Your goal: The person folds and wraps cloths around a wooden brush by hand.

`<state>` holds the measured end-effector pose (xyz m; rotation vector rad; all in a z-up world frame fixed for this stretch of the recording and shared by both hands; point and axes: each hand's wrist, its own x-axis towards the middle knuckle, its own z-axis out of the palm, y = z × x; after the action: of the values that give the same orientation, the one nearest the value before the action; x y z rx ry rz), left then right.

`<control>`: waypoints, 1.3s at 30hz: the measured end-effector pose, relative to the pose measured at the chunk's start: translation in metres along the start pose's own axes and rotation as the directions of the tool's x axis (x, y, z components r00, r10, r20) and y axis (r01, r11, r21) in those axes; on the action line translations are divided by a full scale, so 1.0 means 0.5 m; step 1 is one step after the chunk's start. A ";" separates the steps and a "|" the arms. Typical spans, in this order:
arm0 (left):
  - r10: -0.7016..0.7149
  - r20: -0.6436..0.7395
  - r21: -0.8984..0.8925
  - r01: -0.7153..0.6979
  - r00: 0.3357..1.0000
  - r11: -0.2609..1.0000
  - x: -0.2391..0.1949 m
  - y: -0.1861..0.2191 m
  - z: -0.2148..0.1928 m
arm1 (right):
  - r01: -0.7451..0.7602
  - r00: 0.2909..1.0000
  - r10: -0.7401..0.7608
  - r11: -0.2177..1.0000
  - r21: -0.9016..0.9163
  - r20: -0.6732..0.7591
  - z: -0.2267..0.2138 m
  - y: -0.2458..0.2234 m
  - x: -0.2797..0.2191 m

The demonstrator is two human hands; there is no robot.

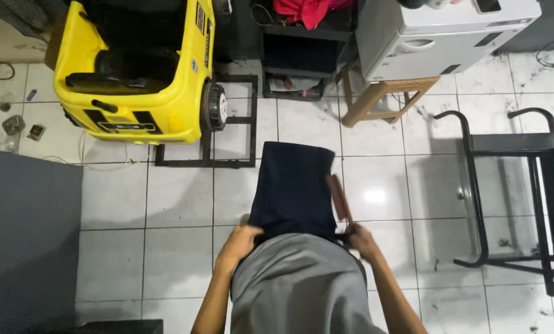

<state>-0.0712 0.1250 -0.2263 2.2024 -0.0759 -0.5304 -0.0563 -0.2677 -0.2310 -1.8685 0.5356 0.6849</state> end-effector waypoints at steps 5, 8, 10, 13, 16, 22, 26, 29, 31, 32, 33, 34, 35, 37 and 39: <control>0.336 -0.487 0.138 -0.308 0.806 0.941 0.089 0.165 -0.138 | 0.425 0.797 -0.526 0.838 -0.341 -0.297 -0.033 -0.116 0.050; 0.439 -0.684 0.251 -0.378 0.583 0.891 0.060 0.282 -0.217 | 0.652 0.490 -0.696 0.692 -0.310 -0.525 -0.049 -0.268 -0.055; 0.518 -0.720 0.334 -0.424 0.461 0.842 0.025 0.319 -0.240 | 0.756 0.301 -0.790 0.539 -0.372 -0.534 -0.047 -0.310 -0.107; 0.556 -0.718 0.365 -0.454 0.418 0.813 -0.006 0.297 -0.201 | 0.753 0.227 -0.807 0.500 -0.427 -0.545 -0.028 -0.244 -0.082; 0.322 -0.431 0.120 -0.300 0.843 0.946 -0.019 0.179 -0.129 | 0.476 0.711 -0.611 0.783 -0.402 -0.348 0.009 -0.077 -0.003; -0.051 -0.007 0.095 0.051 0.999 0.994 -0.037 -0.014 -0.018 | 0.255 0.965 -0.242 0.776 -0.577 0.101 0.033 -0.025 0.007; 0.255 -0.432 0.128 -0.221 0.865 0.967 0.050 0.098 -0.119 | 0.482 0.782 -0.589 0.780 -0.399 -0.206 0.019 -0.090 0.054; 0.310 -0.653 0.092 -0.334 0.690 0.938 0.062 0.234 -0.215 | 0.614 0.490 -0.729 0.678 -0.405 -0.478 -0.003 -0.224 0.011; 0.383 -0.725 0.190 -0.368 0.573 0.910 0.021 0.289 -0.245 | 0.715 0.263 -0.779 0.553 -0.427 -0.570 -0.016 -0.300 -0.063; 0.459 -0.774 0.296 -0.392 0.437 0.871 0.011 0.303 -0.251 | 0.779 0.085 -0.820 0.409 -0.475 -0.566 -0.019 -0.318 -0.087; 0.456 -0.770 0.291 -0.390 0.446 0.874 0.000 0.305 -0.247 | 0.775 0.094 -0.818 0.418 -0.474 -0.567 -0.010 -0.318 -0.099; 0.510 -0.780 0.363 -0.400 0.364 0.842 -0.016 0.297 -0.235 | 0.805 0.176 -0.802 0.451 -0.386 -0.571 0.004 -0.299 -0.104; 0.562 -0.780 0.435 -0.407 0.276 0.803 -0.025 0.282 -0.219 | 0.825 0.251 -0.783 0.481 -0.298 -0.569 0.017 -0.267 -0.099; 0.478 -0.727 0.304 -0.392 0.493 0.868 -0.033 0.234 -0.166 | 0.837 0.398 -0.739 0.535 -0.113 -0.543 0.042 -0.174 -0.073; 0.242 -0.445 0.155 -0.192 0.862 0.969 -0.043 0.154 -0.115 | 0.305 0.841 -0.474 0.813 -0.497 -0.260 0.045 -0.076 -0.030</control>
<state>-0.0584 0.1228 -0.1287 2.3284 -0.0992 0.1362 -0.0478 -0.2319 -0.2024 -2.4694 0.2081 0.1605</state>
